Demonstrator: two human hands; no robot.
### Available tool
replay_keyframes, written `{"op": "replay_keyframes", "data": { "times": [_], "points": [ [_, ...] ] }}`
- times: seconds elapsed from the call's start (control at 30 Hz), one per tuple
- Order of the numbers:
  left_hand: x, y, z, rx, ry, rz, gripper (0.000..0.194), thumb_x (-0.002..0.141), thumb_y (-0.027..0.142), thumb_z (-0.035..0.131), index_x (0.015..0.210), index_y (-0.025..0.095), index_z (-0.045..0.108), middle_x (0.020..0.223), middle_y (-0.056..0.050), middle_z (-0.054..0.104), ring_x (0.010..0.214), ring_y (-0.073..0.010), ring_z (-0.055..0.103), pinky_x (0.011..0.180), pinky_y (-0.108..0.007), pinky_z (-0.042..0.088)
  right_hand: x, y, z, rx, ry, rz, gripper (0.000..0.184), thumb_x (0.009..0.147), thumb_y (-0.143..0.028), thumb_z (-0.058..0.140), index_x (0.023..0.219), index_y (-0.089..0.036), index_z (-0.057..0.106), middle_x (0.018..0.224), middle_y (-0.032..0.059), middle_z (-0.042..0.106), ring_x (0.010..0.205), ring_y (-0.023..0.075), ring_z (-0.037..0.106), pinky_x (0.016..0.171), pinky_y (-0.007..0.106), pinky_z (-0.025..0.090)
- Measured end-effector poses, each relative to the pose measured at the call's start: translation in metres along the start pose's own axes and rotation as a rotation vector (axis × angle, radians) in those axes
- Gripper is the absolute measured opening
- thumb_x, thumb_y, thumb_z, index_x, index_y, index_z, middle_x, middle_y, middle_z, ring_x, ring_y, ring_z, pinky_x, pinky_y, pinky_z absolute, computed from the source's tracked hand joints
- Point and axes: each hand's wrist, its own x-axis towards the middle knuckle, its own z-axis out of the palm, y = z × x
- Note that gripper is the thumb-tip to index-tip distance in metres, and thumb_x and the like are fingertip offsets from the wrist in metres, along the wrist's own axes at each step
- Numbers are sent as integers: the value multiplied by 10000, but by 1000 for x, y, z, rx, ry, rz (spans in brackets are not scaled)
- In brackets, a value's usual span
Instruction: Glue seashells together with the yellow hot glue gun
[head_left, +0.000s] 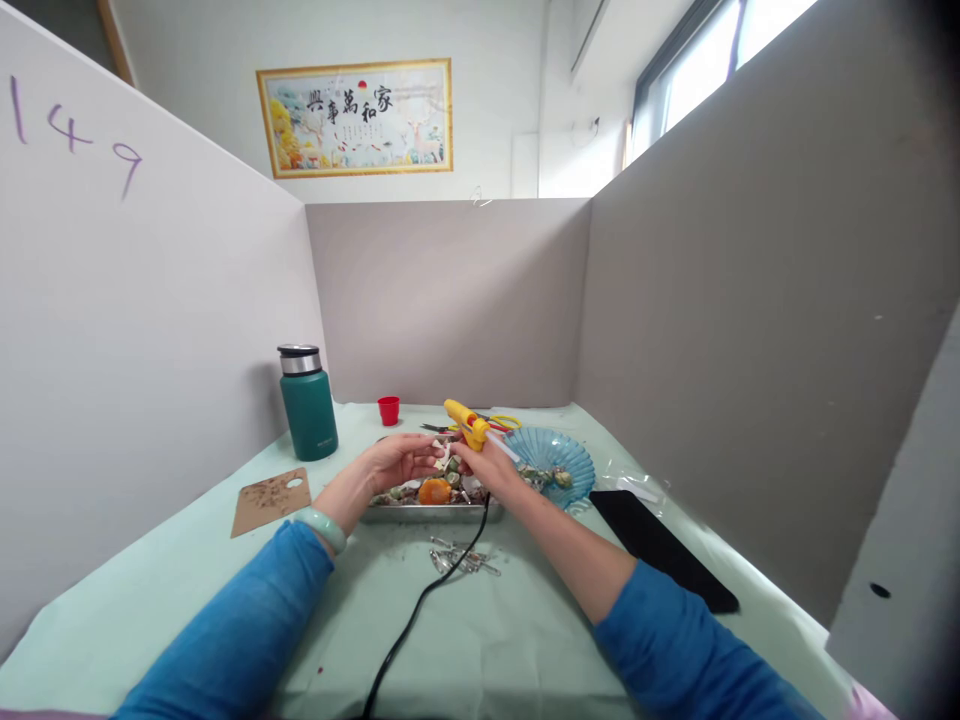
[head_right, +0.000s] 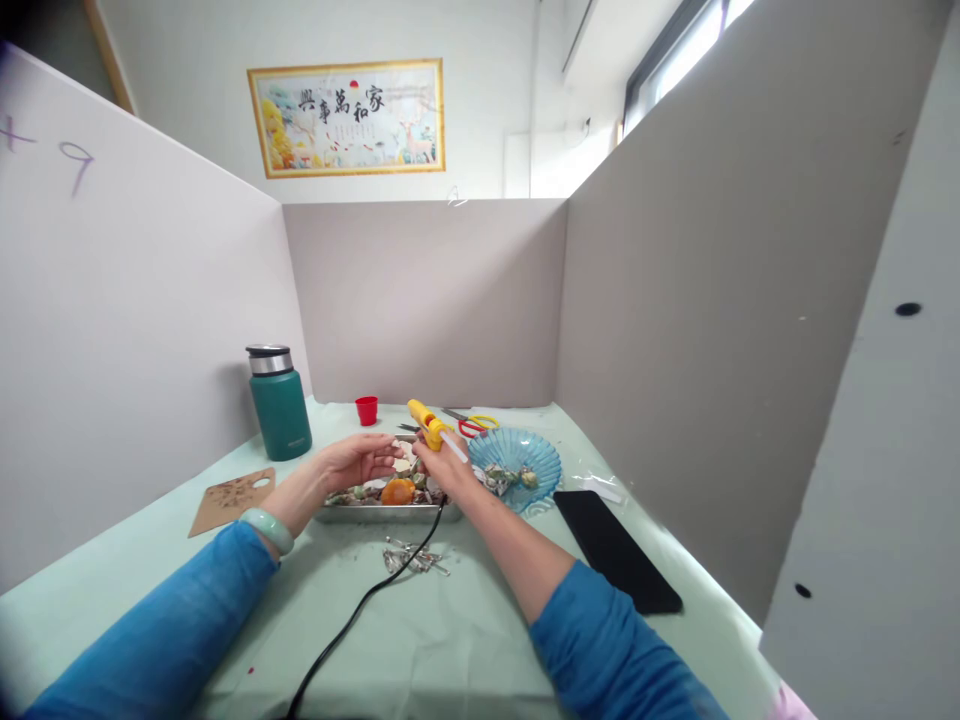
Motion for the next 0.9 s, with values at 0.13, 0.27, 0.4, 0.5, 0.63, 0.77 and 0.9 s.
{"op": "replay_keyframes", "data": {
  "times": [0.13, 0.27, 0.4, 0.5, 0.63, 0.77, 0.9],
  "points": [
    [-1, -1, 6, -67, 1, 27, 59, 857, 67, 575, 887, 101, 614, 720, -46, 681, 623, -100, 660, 636, -206, 552, -2, -4, 0, 137, -11, 8, 206, 723, -232, 617, 912, -172, 561, 557, -67, 530, 415, 71, 508, 408, 165, 419],
    [0, -5, 12, -72, 1, 20, 89, 899, 103, 530, 922, 100, 615, 659, -23, 639, 561, -82, 624, 578, -180, 538, -5, -8, 1, 150, -11, -87, 247, 711, -280, 639, 917, -163, 569, 575, -61, 546, 429, 75, 517, 442, 184, 441],
    [2, -10, 15, -76, 47, -7, 134, 923, 157, 514, 831, 108, 599, 628, -10, 607, 506, -59, 574, 542, -156, 522, -4, -6, 1, 145, 11, -154, 287, 705, -314, 652, 934, -161, 571, 636, -43, 579, 460, 81, 542, 478, 200, 474],
    [2, -12, 18, -47, 50, 1, 120, 920, 173, 529, 839, 113, 594, 645, -6, 608, 495, -50, 563, 533, -149, 516, -3, -4, 2, 131, 0, -136, 308, 697, -317, 659, 950, -166, 570, 680, -27, 605, 495, 90, 566, 495, 205, 489],
    [0, -15, 22, 31, 28, 28, 122, 928, 194, 523, 875, 105, 588, 672, -21, 629, 495, -55, 571, 517, -157, 507, -4, -5, 0, 69, -16, -135, 314, 689, -303, 675, 955, -165, 581, 708, -8, 628, 551, 103, 583, 512, 204, 495],
    [0, -15, 22, 116, 24, 60, 142, 895, 238, 580, 832, 112, 560, 710, -44, 648, 513, -68, 583, 519, -181, 504, -6, -9, -2, 31, -33, -113, 307, 700, -312, 666, 954, -164, 580, 708, -15, 619, 561, 98, 578, 511, 193, 492],
    [3, -12, 7, 460, 66, 146, 225, 819, 327, 656, 877, 140, 546, 742, -31, 653, 558, -98, 599, 583, -239, 520, -6, -9, -2, 42, -48, -86, 297, 716, -315, 653, 958, -163, 571, 712, -15, 611, 516, 85, 562, 493, 193, 489]
  ]
}}
